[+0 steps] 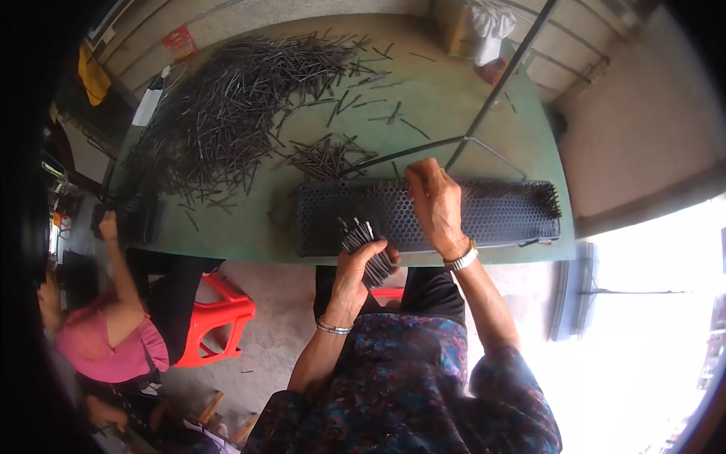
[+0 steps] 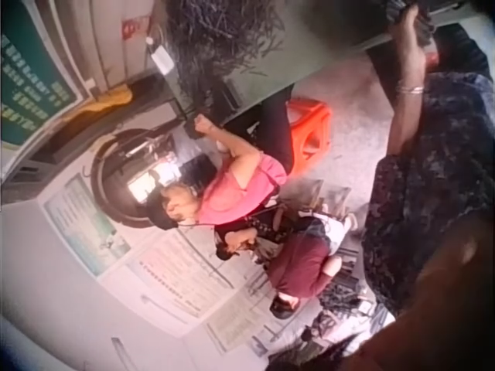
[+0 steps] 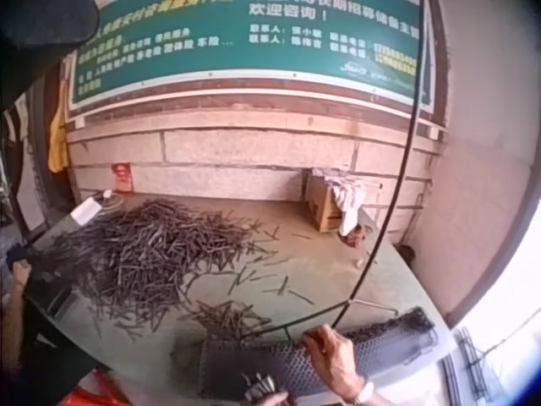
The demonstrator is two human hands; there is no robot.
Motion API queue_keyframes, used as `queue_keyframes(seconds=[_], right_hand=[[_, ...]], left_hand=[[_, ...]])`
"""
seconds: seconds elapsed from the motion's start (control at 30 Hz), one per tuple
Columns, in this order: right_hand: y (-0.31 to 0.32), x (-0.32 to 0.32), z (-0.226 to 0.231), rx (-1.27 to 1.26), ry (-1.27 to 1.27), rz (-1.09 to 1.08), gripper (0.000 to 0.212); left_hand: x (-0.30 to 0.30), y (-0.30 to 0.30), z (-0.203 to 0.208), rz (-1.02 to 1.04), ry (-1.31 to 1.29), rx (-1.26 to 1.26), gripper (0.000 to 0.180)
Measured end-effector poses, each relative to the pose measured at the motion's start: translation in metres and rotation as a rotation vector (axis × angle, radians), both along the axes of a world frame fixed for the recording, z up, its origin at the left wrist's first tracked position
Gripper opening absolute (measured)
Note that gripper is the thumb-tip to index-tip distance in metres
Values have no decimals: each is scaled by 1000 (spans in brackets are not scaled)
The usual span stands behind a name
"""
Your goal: Inserting small black rods into a perforated metal grid for assembly.
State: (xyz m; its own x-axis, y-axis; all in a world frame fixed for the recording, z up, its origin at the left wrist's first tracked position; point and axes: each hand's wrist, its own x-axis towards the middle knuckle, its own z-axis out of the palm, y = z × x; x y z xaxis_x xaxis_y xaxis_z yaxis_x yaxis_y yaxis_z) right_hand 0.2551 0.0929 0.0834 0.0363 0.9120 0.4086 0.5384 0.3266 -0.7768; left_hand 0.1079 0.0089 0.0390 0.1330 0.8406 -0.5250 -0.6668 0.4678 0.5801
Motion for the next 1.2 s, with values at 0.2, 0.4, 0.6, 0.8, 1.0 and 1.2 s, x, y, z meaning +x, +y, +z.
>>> queue_keyframes(seconds=[0.2, 0.4, 0.6, 0.8, 1.0, 1.2], right_hand=[[15, -7, -28, 102, 4, -39, 5], [13, -7, -29, 81, 3, -39, 6], [11, -5, -28, 178, -198, 48, 10], [13, 4, -10, 201, -334, 113, 13], [11, 6, -12, 147, -353, 200, 17], [7, 24, -5, -250, -190, 310, 25]], left_hand=[[1, -6, 1, -65, 67, 123, 10], [4, -9, 1, -142, 81, 94, 11], [6, -10, -3, -172, 99, 108, 12], [8, -11, -1, -202, 133, 107, 12], [10, -12, -2, -242, 128, 112, 13], [5, -12, 4, -254, 127, 129, 13]])
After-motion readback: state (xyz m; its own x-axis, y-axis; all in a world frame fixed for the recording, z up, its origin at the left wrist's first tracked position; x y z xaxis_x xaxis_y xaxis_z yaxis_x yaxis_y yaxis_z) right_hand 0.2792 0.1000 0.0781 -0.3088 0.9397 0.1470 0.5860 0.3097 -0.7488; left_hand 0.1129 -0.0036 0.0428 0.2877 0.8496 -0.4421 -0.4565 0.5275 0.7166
